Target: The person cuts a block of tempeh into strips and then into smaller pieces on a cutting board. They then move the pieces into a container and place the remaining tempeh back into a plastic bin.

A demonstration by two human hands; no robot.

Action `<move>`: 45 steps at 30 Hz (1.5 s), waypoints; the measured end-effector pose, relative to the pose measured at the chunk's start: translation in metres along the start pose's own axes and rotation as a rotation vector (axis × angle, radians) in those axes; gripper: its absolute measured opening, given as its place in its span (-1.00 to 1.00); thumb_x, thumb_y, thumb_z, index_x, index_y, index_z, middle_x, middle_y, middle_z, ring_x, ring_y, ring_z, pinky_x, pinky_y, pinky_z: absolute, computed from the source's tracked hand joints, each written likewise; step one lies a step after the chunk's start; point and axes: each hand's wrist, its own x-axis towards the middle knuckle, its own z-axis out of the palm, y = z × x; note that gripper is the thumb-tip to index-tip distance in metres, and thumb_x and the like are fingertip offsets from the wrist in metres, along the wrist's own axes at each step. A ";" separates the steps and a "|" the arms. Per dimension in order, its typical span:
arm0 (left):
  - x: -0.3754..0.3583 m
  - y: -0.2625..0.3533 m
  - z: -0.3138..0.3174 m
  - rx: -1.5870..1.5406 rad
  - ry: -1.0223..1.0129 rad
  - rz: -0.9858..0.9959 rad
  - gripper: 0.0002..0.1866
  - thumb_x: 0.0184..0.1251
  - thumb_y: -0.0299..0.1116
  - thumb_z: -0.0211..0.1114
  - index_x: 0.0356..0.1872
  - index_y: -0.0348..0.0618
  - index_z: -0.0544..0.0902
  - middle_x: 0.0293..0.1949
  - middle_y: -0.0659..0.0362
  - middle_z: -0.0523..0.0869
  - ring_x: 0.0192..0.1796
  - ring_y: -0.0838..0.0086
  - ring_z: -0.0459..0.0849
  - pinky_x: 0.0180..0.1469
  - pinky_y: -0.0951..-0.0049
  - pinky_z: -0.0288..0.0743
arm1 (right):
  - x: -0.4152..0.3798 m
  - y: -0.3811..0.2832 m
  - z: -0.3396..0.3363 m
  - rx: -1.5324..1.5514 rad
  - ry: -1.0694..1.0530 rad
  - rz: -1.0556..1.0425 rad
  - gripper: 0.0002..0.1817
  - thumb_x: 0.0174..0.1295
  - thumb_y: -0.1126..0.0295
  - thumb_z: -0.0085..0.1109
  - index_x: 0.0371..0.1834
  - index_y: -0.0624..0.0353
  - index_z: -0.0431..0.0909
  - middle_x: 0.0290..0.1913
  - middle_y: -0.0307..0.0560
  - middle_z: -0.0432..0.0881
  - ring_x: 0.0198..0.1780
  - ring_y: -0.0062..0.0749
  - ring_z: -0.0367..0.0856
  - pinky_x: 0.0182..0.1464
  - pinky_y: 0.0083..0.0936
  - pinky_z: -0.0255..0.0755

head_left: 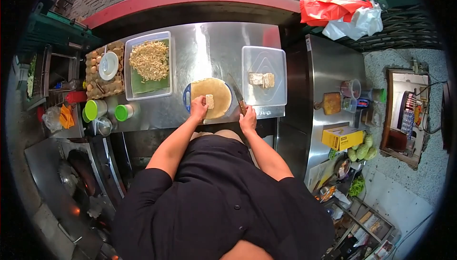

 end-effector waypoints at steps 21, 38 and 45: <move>-0.003 -0.003 0.031 -0.220 -0.090 0.146 -0.39 0.10 -0.62 0.41 0.25 -0.29 0.50 -0.02 -0.02 0.50 -0.04 0.20 0.66 0.02 0.34 0.65 | -0.065 -0.020 0.062 0.227 -0.122 -0.102 -0.78 0.51 0.34 -0.06 0.00 0.31 0.38 -0.10 0.40 0.61 -0.02 0.38 0.56 0.03 0.04 0.44; -0.022 0.012 0.006 0.595 -0.169 0.579 -0.24 0.13 -0.53 0.24 0.48 -0.26 0.36 0.59 0.04 0.22 0.59 0.14 0.21 0.46 0.10 0.26 | -0.092 -0.037 0.073 0.298 -0.229 -0.115 -0.83 0.44 0.51 -0.05 -0.01 0.35 0.29 -0.26 0.48 0.59 -0.16 0.46 0.61 -0.16 0.14 0.47; -0.021 0.024 0.002 0.745 -0.259 0.575 -0.28 0.25 -0.48 0.16 0.50 -0.34 0.31 0.62 0.03 0.18 0.64 0.22 0.13 0.52 0.10 0.17 | -0.094 -0.047 0.073 0.287 -0.238 -0.088 -0.82 0.43 0.51 -0.05 -0.02 0.38 0.28 -0.28 0.52 0.58 -0.18 0.49 0.61 -0.16 0.16 0.46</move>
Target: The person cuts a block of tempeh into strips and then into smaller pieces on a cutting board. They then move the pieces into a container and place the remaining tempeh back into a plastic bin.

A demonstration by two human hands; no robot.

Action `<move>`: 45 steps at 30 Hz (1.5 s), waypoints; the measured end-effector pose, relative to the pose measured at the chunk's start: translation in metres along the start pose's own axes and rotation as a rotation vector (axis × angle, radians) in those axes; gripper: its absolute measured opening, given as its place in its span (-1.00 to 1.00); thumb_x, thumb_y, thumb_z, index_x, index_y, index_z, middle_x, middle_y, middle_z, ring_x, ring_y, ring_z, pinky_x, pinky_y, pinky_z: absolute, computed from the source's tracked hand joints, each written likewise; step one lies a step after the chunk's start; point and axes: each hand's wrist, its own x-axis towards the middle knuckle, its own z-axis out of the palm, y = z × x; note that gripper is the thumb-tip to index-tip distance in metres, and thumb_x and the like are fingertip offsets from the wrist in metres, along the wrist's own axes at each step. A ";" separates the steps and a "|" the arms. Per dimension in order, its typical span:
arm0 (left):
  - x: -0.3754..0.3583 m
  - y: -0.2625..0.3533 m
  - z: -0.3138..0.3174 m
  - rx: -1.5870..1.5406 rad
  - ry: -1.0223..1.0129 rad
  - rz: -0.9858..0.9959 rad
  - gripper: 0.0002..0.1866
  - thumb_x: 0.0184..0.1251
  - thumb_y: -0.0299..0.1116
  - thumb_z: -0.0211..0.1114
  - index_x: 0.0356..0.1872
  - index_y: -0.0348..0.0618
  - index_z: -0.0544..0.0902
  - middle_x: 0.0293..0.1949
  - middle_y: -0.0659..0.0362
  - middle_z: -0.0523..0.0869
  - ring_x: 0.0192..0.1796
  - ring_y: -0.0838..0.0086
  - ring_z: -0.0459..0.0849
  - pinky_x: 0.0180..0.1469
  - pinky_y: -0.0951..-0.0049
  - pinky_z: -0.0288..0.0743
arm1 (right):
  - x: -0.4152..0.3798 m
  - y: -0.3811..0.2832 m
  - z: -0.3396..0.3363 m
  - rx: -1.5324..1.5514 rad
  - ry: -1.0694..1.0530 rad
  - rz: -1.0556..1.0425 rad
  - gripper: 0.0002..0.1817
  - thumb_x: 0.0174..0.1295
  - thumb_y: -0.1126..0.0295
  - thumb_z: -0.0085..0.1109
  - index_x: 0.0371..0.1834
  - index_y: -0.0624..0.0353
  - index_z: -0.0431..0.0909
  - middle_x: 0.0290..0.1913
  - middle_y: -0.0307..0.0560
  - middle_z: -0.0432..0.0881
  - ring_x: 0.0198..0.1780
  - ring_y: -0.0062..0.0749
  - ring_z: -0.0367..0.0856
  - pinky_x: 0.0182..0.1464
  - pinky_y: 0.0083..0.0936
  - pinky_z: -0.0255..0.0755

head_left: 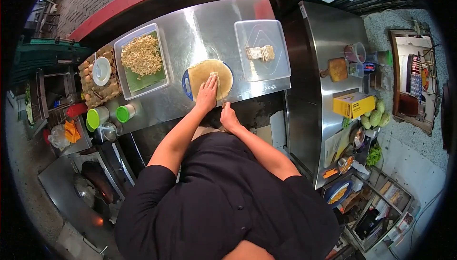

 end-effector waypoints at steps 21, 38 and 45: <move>0.007 -0.004 -0.002 -0.015 -0.007 0.051 -0.33 0.25 -0.46 0.16 0.44 -0.43 0.36 0.57 -0.06 0.24 0.59 0.16 0.22 0.45 0.26 0.31 | 0.005 -0.017 -0.008 -0.083 -0.055 0.151 -0.78 0.45 0.42 -0.06 -0.03 0.40 0.30 -0.21 0.56 0.63 -0.10 0.49 0.63 -0.03 0.18 0.49; 0.003 -0.007 -0.018 -0.023 -0.122 0.078 -0.09 0.00 -0.46 0.35 0.51 -0.35 0.28 0.62 0.00 0.16 0.63 0.23 0.15 0.52 0.33 0.21 | -0.007 -0.012 -0.005 -0.105 -0.101 0.220 -0.78 0.48 0.37 -0.09 -0.05 0.34 0.26 -0.20 0.60 0.62 -0.10 0.53 0.62 -0.03 0.25 0.48; 0.003 -0.015 -0.002 -0.046 -0.051 0.112 -0.11 0.00 -0.49 0.31 0.50 -0.37 0.28 0.61 -0.05 0.15 0.64 0.16 0.12 0.57 0.26 0.16 | -0.039 -0.006 -0.025 -0.188 -0.158 0.184 -0.76 0.49 0.36 -0.09 -0.09 0.39 0.27 -0.28 0.59 0.61 -0.17 0.56 0.61 -0.12 0.27 0.47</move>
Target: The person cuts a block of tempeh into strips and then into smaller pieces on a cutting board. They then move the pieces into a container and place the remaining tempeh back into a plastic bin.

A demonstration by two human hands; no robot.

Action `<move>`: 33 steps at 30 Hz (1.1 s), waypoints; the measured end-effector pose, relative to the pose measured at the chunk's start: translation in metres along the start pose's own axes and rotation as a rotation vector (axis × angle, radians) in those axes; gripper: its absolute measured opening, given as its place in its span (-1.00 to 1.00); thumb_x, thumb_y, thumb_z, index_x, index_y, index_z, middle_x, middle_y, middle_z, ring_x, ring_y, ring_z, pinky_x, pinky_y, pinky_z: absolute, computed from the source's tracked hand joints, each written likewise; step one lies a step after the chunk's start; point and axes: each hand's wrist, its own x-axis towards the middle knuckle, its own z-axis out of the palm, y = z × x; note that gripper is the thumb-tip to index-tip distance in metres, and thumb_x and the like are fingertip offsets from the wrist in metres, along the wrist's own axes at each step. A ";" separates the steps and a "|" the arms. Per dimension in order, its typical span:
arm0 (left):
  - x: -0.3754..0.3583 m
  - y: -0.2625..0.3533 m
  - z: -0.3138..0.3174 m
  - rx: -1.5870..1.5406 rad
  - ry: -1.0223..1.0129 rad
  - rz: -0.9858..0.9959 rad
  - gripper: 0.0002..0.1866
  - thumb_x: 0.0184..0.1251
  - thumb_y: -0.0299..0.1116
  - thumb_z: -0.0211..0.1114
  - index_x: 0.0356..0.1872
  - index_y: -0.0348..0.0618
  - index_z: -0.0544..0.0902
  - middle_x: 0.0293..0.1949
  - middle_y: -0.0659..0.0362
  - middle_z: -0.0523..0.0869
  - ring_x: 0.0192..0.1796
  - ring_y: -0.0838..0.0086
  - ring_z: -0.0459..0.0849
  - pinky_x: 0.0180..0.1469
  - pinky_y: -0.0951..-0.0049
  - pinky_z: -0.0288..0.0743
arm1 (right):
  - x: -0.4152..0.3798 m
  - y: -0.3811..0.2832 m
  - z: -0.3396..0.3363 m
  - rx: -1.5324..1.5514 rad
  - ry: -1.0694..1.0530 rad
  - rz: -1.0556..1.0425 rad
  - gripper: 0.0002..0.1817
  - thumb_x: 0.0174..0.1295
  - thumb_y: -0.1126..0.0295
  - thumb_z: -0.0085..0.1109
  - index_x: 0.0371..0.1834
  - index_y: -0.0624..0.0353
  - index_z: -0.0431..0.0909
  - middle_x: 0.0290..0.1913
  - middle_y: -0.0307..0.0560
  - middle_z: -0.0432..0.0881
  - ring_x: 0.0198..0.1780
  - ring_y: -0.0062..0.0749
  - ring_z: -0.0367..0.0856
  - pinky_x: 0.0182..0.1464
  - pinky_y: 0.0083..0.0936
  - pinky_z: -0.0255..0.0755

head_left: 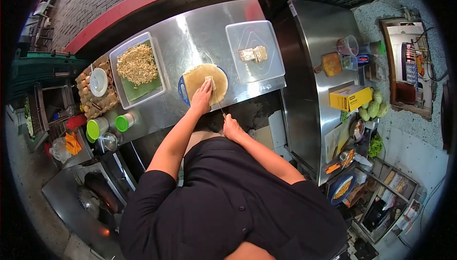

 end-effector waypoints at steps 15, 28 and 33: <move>0.000 0.002 0.002 -0.054 -0.013 -0.047 -0.16 0.12 -0.50 0.23 0.52 -0.39 0.24 0.61 -0.06 0.14 0.64 0.14 0.12 0.57 0.30 0.16 | -0.009 0.008 -0.012 0.022 0.090 -0.069 -0.76 0.47 0.36 -0.05 -0.11 0.38 0.30 -0.33 0.55 0.62 -0.23 0.49 0.64 -0.18 0.23 0.50; 0.003 -0.004 0.009 -0.213 0.036 -0.053 -0.23 0.14 -0.58 0.14 0.49 -0.45 0.26 0.59 -0.12 0.17 0.62 0.08 0.14 0.60 0.28 0.15 | 0.009 -0.018 -0.007 0.133 0.120 -0.083 -0.79 0.46 0.39 -0.04 -0.08 0.38 0.33 -0.26 0.54 0.63 -0.16 0.49 0.63 -0.10 0.20 0.50; 0.007 -0.005 0.010 -0.226 0.059 -0.060 -0.26 0.15 -0.58 0.15 0.46 -0.48 0.29 0.57 -0.13 0.19 0.60 0.06 0.17 0.58 0.27 0.19 | 0.023 -0.020 0.004 0.136 0.136 -0.090 -0.78 0.46 0.39 -0.04 -0.09 0.38 0.31 -0.28 0.57 0.62 -0.18 0.52 0.62 -0.12 0.23 0.48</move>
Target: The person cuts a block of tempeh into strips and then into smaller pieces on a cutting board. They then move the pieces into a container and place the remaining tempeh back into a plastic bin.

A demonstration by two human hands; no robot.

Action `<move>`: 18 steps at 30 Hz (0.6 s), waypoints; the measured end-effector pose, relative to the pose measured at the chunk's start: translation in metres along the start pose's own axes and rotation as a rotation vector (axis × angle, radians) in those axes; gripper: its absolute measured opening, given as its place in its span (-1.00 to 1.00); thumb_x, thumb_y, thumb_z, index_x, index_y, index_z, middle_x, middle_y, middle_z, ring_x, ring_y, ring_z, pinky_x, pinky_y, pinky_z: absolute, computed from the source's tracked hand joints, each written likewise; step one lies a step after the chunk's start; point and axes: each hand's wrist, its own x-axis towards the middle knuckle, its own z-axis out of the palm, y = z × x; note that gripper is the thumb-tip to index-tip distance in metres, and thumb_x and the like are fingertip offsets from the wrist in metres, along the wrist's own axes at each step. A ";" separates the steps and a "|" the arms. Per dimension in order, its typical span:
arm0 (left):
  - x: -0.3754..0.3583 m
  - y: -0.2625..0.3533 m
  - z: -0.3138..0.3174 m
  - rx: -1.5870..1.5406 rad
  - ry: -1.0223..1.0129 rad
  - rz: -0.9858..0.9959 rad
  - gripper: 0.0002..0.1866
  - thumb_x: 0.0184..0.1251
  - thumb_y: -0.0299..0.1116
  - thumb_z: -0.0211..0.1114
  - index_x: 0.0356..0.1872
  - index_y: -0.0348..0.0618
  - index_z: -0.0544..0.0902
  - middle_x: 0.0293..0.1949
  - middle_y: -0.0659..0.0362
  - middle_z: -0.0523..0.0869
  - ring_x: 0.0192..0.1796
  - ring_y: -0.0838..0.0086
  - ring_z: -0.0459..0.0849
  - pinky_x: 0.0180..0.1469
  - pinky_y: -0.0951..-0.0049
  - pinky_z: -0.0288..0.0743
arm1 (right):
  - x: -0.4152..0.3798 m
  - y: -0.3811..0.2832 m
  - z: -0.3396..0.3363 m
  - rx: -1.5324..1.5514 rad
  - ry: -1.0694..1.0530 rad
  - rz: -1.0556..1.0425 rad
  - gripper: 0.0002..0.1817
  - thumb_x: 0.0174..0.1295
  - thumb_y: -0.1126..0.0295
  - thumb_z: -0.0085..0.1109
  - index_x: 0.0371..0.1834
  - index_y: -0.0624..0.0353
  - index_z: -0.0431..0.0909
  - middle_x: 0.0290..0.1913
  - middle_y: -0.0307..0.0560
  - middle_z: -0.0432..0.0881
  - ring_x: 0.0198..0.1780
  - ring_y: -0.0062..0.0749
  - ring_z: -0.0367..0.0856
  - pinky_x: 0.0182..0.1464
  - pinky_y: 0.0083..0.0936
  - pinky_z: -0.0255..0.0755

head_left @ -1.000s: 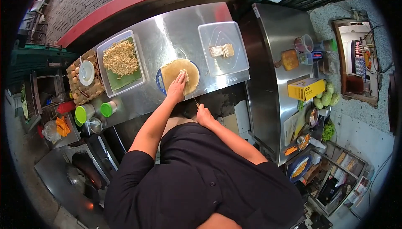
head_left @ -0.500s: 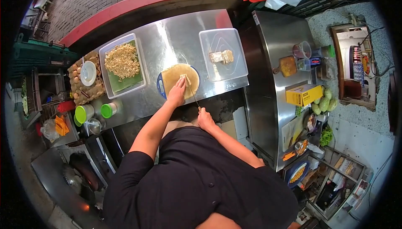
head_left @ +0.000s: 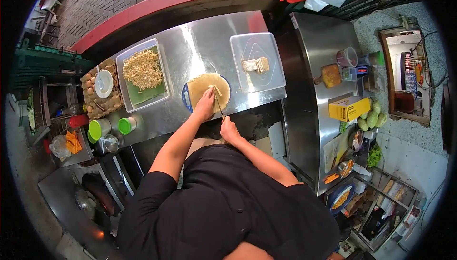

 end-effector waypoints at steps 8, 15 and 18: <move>0.004 0.000 -0.008 -0.019 -0.008 0.021 -0.31 0.14 -0.60 0.16 0.40 -0.51 0.35 0.54 -0.16 0.23 0.57 0.04 0.20 0.56 0.25 0.22 | 0.004 -0.002 0.009 -0.003 0.011 0.015 -0.78 0.45 0.40 -0.05 -0.09 0.39 0.28 -0.31 0.61 0.60 -0.21 0.55 0.61 -0.15 0.26 0.47; 0.004 -0.004 -0.007 -0.046 -0.029 0.024 -0.27 0.10 -0.62 0.21 0.41 -0.48 0.34 0.54 -0.17 0.23 0.57 0.03 0.20 0.57 0.25 0.21 | 0.007 -0.011 0.005 -0.050 -0.027 0.065 -0.76 0.44 0.38 -0.04 -0.07 0.40 0.28 -0.30 0.64 0.59 -0.20 0.58 0.60 -0.13 0.26 0.47; 0.003 -0.004 -0.007 -0.045 -0.035 0.031 -0.27 0.10 -0.62 0.20 0.42 -0.48 0.33 0.54 -0.17 0.22 0.57 0.02 0.20 0.57 0.25 0.21 | 0.010 -0.019 0.001 -0.056 -0.052 0.087 -0.75 0.44 0.38 -0.04 -0.09 0.42 0.30 -0.29 0.65 0.59 -0.17 0.58 0.60 -0.10 0.26 0.47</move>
